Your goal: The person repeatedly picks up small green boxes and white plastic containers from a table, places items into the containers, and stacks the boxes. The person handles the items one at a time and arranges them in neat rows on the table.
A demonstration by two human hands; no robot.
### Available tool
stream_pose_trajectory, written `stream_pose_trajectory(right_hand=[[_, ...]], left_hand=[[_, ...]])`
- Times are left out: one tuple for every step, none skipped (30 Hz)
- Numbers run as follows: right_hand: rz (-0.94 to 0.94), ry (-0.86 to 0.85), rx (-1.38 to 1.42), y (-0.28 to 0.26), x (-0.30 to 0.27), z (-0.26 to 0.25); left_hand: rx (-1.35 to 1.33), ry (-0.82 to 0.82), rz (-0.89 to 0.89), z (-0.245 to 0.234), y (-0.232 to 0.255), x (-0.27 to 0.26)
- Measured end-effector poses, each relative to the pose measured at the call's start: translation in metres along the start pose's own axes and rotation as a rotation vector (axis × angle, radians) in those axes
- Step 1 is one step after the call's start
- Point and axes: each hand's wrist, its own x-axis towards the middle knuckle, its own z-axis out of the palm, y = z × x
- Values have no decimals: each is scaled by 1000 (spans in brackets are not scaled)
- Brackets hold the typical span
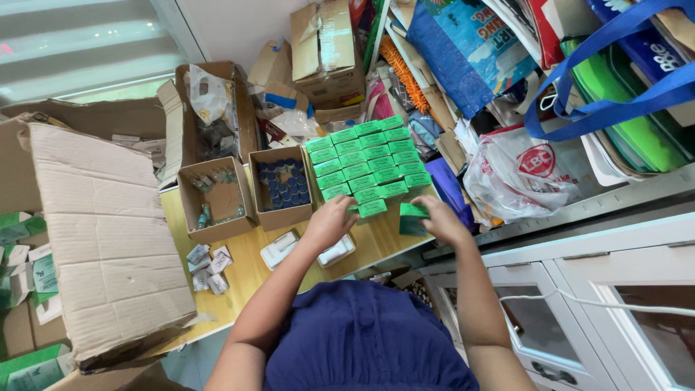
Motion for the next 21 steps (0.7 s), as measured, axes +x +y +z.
stream_pose_trajectory(right_hand=[[37, 13, 3, 8, 0, 16], [73, 25, 7, 14, 1, 31], [32, 124, -45, 18, 1, 46], [-12, 223, -96, 18, 4, 60], [-57, 321, -147, 19, 6, 71], [-56, 338, -164, 19, 6, 79], [-54, 355, -180, 19, 7, 85], [-56, 374, -197, 19, 10, 88], [-64, 388, -149, 19, 12, 89], [-72, 401, -101, 18, 15, 90], [-80, 413, -53, 18, 17, 90], [-66, 423, -33, 17, 19, 91], [-51, 432, -13, 17, 21, 91], [-37, 442, 7, 16, 23, 92], [-56, 469, 10, 15, 25, 93], [-75, 496, 14, 14, 26, 93], [-93, 524, 17, 13, 27, 94], [-94, 531, 31, 12, 27, 94], [-96, 538, 44, 11, 28, 94], [-100, 543, 59, 11, 29, 94], [-102, 545, 15, 11, 29, 94]], left_hand=[[16, -36, 19, 11, -5, 2], [33, -70, 36, 23, -10, 5], [49, -105, 53, 35, -14, 8], [89, -195, 18, 45, -18, 10], [128, -286, -17, 56, -22, 13], [166, -376, -57, 66, -25, 14], [182, -378, -29, 75, -28, 15], [199, -378, 0, 83, -30, 16], [216, -377, 29, 89, -32, 18], [242, -361, 32, 95, -33, 19], [269, -346, 35, 100, -33, 21], [294, -330, 38, 104, -34, 21], [306, -317, 36, 108, -34, 22], [319, -303, 34, 111, -34, 23], [332, -290, 32, 113, -34, 23], [350, -282, 26, 116, -34, 22], [367, -275, 21, 119, -32, 22], [385, -267, 15, 122, -31, 22], [383, -236, 12, 124, -30, 21], [380, -203, 6, 126, -28, 21], [378, -170, 0, 128, -27, 21]])
